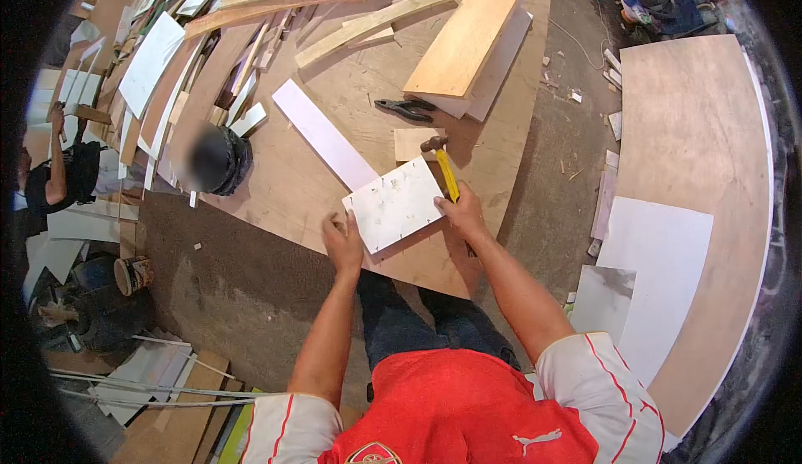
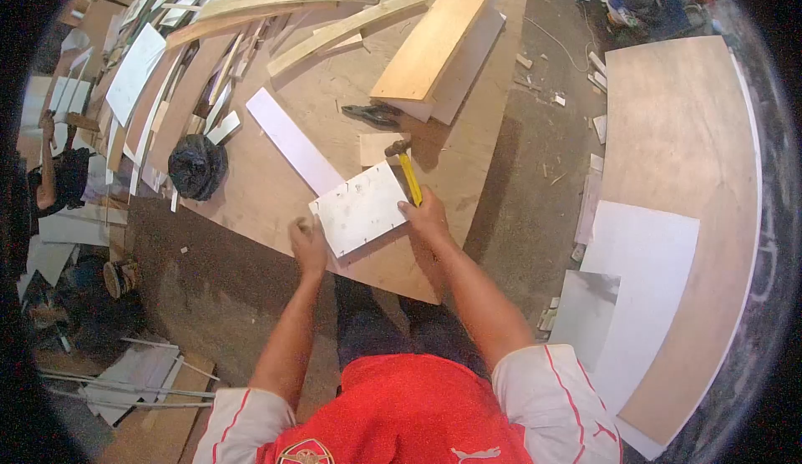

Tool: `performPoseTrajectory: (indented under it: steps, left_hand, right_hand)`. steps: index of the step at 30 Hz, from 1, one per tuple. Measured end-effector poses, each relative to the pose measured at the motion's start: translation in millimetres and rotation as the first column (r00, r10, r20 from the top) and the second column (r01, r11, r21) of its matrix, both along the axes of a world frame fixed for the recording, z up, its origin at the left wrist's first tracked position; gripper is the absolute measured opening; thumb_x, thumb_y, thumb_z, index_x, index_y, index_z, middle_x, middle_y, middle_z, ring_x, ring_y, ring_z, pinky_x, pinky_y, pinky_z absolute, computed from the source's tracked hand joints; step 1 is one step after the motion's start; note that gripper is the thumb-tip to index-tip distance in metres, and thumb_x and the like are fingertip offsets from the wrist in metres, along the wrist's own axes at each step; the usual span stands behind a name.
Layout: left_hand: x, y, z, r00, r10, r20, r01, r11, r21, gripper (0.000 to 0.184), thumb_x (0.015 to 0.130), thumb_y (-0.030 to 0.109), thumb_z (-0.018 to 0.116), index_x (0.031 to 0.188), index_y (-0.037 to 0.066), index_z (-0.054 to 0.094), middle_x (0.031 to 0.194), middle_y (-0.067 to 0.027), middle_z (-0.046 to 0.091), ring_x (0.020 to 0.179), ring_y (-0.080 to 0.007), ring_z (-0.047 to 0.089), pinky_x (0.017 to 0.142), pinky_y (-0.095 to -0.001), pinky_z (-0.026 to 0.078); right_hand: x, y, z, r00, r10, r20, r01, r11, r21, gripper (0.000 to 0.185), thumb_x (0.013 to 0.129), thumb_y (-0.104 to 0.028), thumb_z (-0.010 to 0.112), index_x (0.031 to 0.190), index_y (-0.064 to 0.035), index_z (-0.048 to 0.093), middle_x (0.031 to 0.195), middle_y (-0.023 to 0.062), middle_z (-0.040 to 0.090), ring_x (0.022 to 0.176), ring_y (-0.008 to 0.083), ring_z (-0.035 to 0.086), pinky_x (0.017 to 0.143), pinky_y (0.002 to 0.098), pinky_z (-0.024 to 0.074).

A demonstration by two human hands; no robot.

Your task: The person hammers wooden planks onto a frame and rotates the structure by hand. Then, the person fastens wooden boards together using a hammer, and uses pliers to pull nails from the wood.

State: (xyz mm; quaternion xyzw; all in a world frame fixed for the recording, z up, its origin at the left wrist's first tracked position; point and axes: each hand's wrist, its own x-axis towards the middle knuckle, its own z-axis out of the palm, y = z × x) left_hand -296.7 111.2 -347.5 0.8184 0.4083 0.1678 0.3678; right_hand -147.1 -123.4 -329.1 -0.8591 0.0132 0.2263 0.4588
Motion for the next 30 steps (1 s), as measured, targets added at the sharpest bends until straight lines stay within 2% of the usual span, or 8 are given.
performPoseTrajectory:
  steps: [1,5,7,9,15,19,22,30]
  left_hand:
    - [-5,1,-2,0.995,-0.012,-0.096,-0.010,0.974,-0.226,0.043,0.098,0.039,0.069,0.106,-0.004,0.068,0.091,-0.0188,0.068,0.087,-0.0307,0.065,0.080,-0.0421,0.052]
    - [7,-13,16,0.995,-0.091,-0.047,0.080,0.976,-0.202,0.049,0.099,0.043,0.068,0.105,-0.005,0.068,0.083,-0.0176,0.068,0.075,-0.0275,0.065,0.072,-0.0406,0.052]
    - [29,-16,39,0.991,-0.128,-0.036,0.119,0.977,-0.175,0.049,0.098,0.044,0.068,0.105,-0.005,0.069,0.083,-0.0175,0.069,0.076,-0.0271,0.066,0.071,-0.0406,0.052]
    - [45,-17,31,0.989,-0.145,-0.036,0.136,0.975,-0.174,0.046,0.096,0.039,0.071,0.104,-0.006,0.070,0.081,-0.0171,0.069,0.074,-0.0266,0.065,0.071,-0.0406,0.052]
    - [50,-21,18,0.974,-0.212,-0.084,0.196,0.966,-0.168,0.045,0.093,0.038,0.075,0.101,-0.006,0.071,0.080,-0.0189,0.070,0.075,-0.0282,0.068,0.071,-0.0415,0.052]
    - [33,-32,21,0.988,-0.124,-0.096,0.099,0.968,-0.233,0.047,0.091,0.040,0.077,0.099,-0.005,0.067,0.078,-0.0177,0.068,0.072,-0.0279,0.066,0.068,-0.0420,0.052]
    - [26,-38,19,0.992,-0.089,-0.094,0.063,0.967,-0.248,0.047,0.090,0.040,0.078,0.096,-0.004,0.064,0.077,-0.0168,0.067,0.071,-0.0275,0.065,0.067,-0.0418,0.052]
    - [25,-40,22,0.989,-0.050,-0.139,0.006,0.954,-0.301,0.047,0.090,0.041,0.079,0.096,-0.003,0.063,0.078,-0.0167,0.068,0.072,-0.0278,0.067,0.069,-0.0417,0.053]
  right_hand:
    - [-3,0,-8,1.000,-0.012,0.026,0.011,1.000,0.013,0.036,0.082,-0.027,0.080,0.102,-0.0015,0.062,0.087,0.0156,0.067,0.082,0.0283,0.064,0.075,0.0407,0.0503]
    - [-16,-11,-13,0.987,-0.120,0.111,0.111,0.991,0.080,0.032,0.081,-0.021,0.081,0.097,-0.0033,0.060,0.081,0.0066,0.062,0.076,0.0204,0.060,0.072,0.0358,0.0502]
    - [-16,-19,-11,0.981,-0.182,0.065,0.177,0.981,0.086,0.038,0.080,-0.021,0.081,0.106,-0.0015,0.062,0.087,0.0116,0.066,0.083,0.0257,0.064,0.077,0.0384,0.0515]
    - [-17,-29,-10,0.970,-0.244,0.015,0.242,0.967,0.085,0.044,0.080,-0.021,0.082,0.114,0.0002,0.063,0.094,0.0166,0.070,0.089,0.0309,0.068,0.082,0.0410,0.0527]
    - [-7,-36,-25,0.959,-0.258,0.121,0.245,0.963,0.116,0.037,0.080,-0.021,0.082,0.104,0.0003,0.063,0.085,0.0132,0.067,0.079,0.0269,0.065,0.075,0.0402,0.0520]
    - [9,-31,-9,0.965,-0.205,0.161,0.185,0.974,0.133,0.033,0.079,-0.021,0.082,0.097,-0.0005,0.062,0.082,0.0130,0.066,0.077,0.0281,0.065,0.073,0.0410,0.0509]
    - [25,-27,-8,0.978,-0.145,0.148,0.144,0.989,0.016,0.033,0.078,-0.023,0.081,0.092,-0.0009,0.061,0.081,0.0145,0.067,0.077,0.0302,0.065,0.072,0.0425,0.0501]
    - [30,-26,-1,0.981,-0.063,0.184,0.066,0.998,-0.012,0.034,0.077,-0.024,0.080,0.092,-0.0001,0.061,0.080,0.0160,0.065,0.078,0.0321,0.065,0.073,0.0443,0.0495]
